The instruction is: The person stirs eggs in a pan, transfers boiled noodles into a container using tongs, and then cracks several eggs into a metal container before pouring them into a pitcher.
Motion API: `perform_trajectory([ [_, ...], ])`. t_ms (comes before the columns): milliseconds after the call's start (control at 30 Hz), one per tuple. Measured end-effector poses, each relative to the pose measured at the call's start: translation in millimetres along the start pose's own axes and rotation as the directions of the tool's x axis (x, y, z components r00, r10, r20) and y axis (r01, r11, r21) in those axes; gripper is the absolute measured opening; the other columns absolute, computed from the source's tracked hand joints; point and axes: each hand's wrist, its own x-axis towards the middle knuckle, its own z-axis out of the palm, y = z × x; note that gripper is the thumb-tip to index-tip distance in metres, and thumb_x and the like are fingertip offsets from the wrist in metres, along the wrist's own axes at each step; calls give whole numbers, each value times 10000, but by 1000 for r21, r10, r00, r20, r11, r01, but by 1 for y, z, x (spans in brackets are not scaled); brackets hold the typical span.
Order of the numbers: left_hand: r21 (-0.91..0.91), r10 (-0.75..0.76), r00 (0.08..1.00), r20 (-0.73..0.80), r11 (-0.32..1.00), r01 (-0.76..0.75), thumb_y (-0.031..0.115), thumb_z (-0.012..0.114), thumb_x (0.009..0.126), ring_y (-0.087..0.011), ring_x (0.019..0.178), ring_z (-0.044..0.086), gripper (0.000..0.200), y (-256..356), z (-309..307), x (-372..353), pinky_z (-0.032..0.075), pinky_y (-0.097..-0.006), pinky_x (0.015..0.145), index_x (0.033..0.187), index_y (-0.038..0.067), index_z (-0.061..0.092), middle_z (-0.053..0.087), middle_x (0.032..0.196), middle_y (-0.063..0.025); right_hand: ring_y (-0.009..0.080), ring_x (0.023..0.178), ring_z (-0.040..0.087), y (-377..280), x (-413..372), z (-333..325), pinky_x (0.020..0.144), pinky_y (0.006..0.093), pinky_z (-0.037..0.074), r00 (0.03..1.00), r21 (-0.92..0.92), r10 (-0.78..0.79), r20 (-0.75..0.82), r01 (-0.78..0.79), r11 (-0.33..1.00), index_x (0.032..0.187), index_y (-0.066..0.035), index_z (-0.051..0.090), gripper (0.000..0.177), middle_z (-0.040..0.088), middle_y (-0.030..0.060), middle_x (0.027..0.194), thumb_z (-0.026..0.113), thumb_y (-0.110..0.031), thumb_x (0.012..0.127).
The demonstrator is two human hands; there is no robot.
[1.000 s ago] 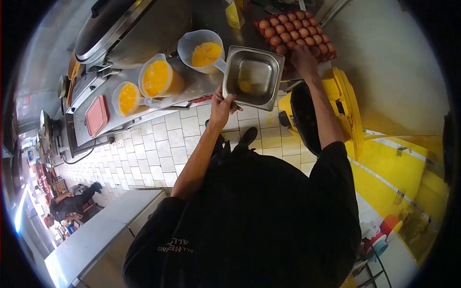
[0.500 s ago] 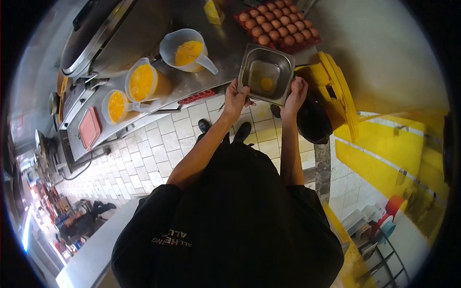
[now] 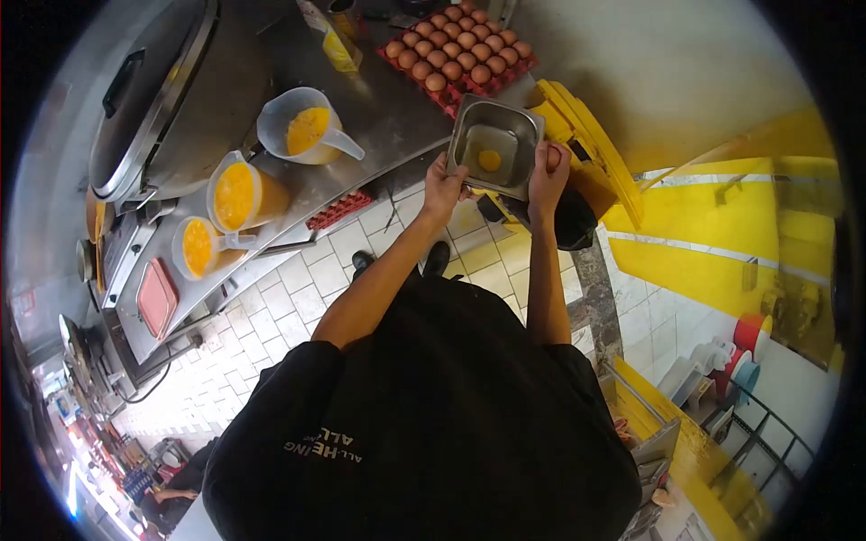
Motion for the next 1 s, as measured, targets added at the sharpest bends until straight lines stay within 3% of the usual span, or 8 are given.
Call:
perform_trajectory([
  [67,-137,-3,999,-41,991,-3,-8,494,921,-80,397,437,187,-1,6,0,501,-251,429,1108,-9,497,616,744,-82,117,824,499,1,6,-7,736,250,439,989,-133,-132,67,140,981,1108,-26,504,265,543,57,935,604,-220,956],
  [133,-129,8,999,-35,992,-12,-7,497,920,-80,397,440,191,-1,9,4,514,-257,434,1111,-8,497,614,742,-79,139,888,514,-1,17,-14,775,250,443,987,106,134,-94,-124,987,1134,-15,504,283,539,78,971,601,-216,959],
  [200,-114,13,999,-38,993,-17,-7,501,919,-80,398,443,195,-3,8,6,526,-263,439,1114,-8,496,612,740,-75,153,927,515,-15,25,-16,781,245,443,999,10,1,-53,0,1000,1156,-22,502,283,529,74,1008,606,-194,956],
  [300,-73,-10,1000,-28,997,8,-4,502,919,-91,401,466,201,-4,19,12,557,-283,455,1119,-8,495,607,734,-68,278,971,592,-54,39,-12,859,356,477,845,-125,-205,494,302,945,1167,-44,464,342,589,114,1031,666,-103,898],
  [333,-25,-32,999,-21,999,31,2,489,936,-85,410,457,225,-3,23,14,569,-282,475,1160,-21,477,597,759,-62,278,971,592,-48,46,-7,859,356,477,844,-129,-204,496,303,944,1167,-44,464,342,589,114,1031,666,-103,898],
  [433,25,-47,999,-21,999,48,10,486,950,-81,421,460,254,-2,33,11,580,-285,493,1199,-33,461,587,776,-57,468,1074,526,-27,60,9,894,485,444,535,-232,-197,822,629,742,1199,-26,416,391,551,273,1130,635,-183,915],
  [700,41,-69,997,-37,997,71,16,516,941,-93,420,493,249,-11,33,10,575,-289,479,1187,-15,490,597,746,-59,469,1045,564,-16,62,23,858,503,476,458,-351,-95,884,783,513,1161,6,414,417,590,292,1091,594,-300,943],
  [1000,12,-35,999,-25,999,35,19,545,919,-104,421,526,231,-15,30,13,579,-295,470,1143,-13,498,591,723,-52,368,719,672,-59,67,34,591,452,533,457,-402,-193,868,876,266,1134,-41,513,433,672,203,793,552,-433,952],
])
